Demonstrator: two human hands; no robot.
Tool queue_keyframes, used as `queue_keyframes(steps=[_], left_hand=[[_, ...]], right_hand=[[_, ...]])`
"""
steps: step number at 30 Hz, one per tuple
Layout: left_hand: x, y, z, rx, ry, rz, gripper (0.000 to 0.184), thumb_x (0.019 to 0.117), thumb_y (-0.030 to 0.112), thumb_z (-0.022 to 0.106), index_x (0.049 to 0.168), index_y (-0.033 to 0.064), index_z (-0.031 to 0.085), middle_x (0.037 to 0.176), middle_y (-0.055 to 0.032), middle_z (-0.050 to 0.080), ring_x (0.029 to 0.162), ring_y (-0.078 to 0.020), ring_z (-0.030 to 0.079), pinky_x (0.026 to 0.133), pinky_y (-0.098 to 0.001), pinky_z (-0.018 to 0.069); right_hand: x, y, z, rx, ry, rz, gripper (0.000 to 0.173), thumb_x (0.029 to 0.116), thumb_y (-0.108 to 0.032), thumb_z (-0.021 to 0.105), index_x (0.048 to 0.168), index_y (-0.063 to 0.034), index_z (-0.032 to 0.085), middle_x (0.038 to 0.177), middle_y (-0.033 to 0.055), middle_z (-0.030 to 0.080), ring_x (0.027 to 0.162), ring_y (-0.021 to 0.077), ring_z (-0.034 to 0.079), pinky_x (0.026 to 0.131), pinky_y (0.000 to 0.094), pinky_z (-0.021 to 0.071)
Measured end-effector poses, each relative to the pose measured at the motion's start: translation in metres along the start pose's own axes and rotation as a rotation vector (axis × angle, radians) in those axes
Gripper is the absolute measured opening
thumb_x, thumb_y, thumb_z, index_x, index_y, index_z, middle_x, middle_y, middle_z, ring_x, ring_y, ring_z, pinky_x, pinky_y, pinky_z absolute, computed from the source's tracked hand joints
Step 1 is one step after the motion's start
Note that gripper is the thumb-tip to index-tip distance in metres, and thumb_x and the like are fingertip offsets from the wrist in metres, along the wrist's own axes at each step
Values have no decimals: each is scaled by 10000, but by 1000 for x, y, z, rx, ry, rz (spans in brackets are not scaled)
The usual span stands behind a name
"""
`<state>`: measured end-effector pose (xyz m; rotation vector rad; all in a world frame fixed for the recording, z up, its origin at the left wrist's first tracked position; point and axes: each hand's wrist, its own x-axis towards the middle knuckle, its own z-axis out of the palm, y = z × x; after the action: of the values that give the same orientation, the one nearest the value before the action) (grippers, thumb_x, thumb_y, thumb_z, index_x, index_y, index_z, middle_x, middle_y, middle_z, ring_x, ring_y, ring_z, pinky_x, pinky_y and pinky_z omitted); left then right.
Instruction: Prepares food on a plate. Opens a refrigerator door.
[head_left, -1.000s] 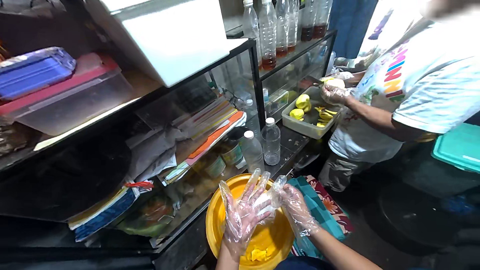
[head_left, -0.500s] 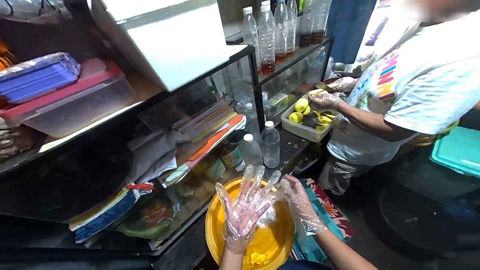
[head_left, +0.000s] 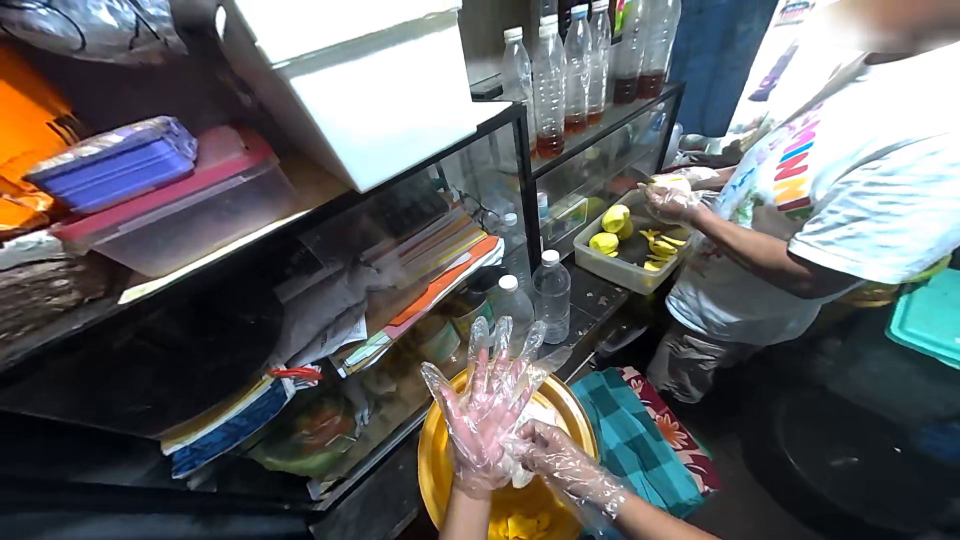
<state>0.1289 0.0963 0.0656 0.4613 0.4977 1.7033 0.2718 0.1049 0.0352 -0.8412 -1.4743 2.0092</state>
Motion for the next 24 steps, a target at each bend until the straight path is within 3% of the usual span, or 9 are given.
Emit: queue_keyframes(steps=[4,9,11,13,15,19,22,24], left_hand=[[0,2,-1,40,-17,28,955,924,819,100,1607,163,224,1555,-94,459,1354,-288,535,1057,-479,494],[2,8,-1,18,-90,-4,1034,844,904,178,1641,250,104,1626,-145,335,1370,-387,499,1033,-569,496],[2,10,3,77,-120,-54,1076,782,952,96,1643,317,-21,1676,-155,215,1396,-412,462,1007,-585,506],[3,10,4,106,-113,-86,1109,734,964,-14,1633,319,-82,1676,-193,191,1376,-459,474,933,-611,547],[3,10,4,67,-106,-117,1114,721,960,-54,1631,316,-75,1677,-179,199,1397,-459,451,923,-629,543],[4,8,1,16,-64,-131,1116,736,969,13,1635,309,-21,1665,-141,250,1425,-427,425,927,-654,516],[2,8,1,35,-50,-137,1145,725,963,-43,1642,279,8,1663,-153,246,1440,-422,401,958,-663,493],[2,8,4,27,-23,-134,1156,737,955,-56,1644,253,88,1644,-158,299,1426,-422,425,946,-658,500]], right_hand=[[0,-7,3,-131,-93,-42,61,984,-37,549,1000,7,588,785,-29,563,696,9,559,693,198,501],[3,1,6,-246,-181,-22,122,972,-73,577,1035,26,609,793,3,567,692,35,552,683,222,492],[4,2,7,-311,-228,-24,157,978,-113,600,1039,29,624,804,29,588,702,61,559,691,252,497],[2,0,9,-366,-258,-37,190,979,-159,615,1030,23,634,795,37,590,693,69,551,680,264,487],[0,-2,10,-385,-261,-61,198,972,-168,621,1012,24,645,777,35,591,677,66,547,668,263,483],[1,-5,8,-436,-293,-107,175,959,-132,619,986,38,650,760,43,590,670,68,542,655,256,472],[0,-7,7,-479,-309,-111,180,963,-132,619,978,44,651,761,56,592,672,78,539,657,266,468],[0,-6,6,-509,-317,-105,191,961,-126,617,995,58,655,783,91,608,694,115,554,677,304,477]])
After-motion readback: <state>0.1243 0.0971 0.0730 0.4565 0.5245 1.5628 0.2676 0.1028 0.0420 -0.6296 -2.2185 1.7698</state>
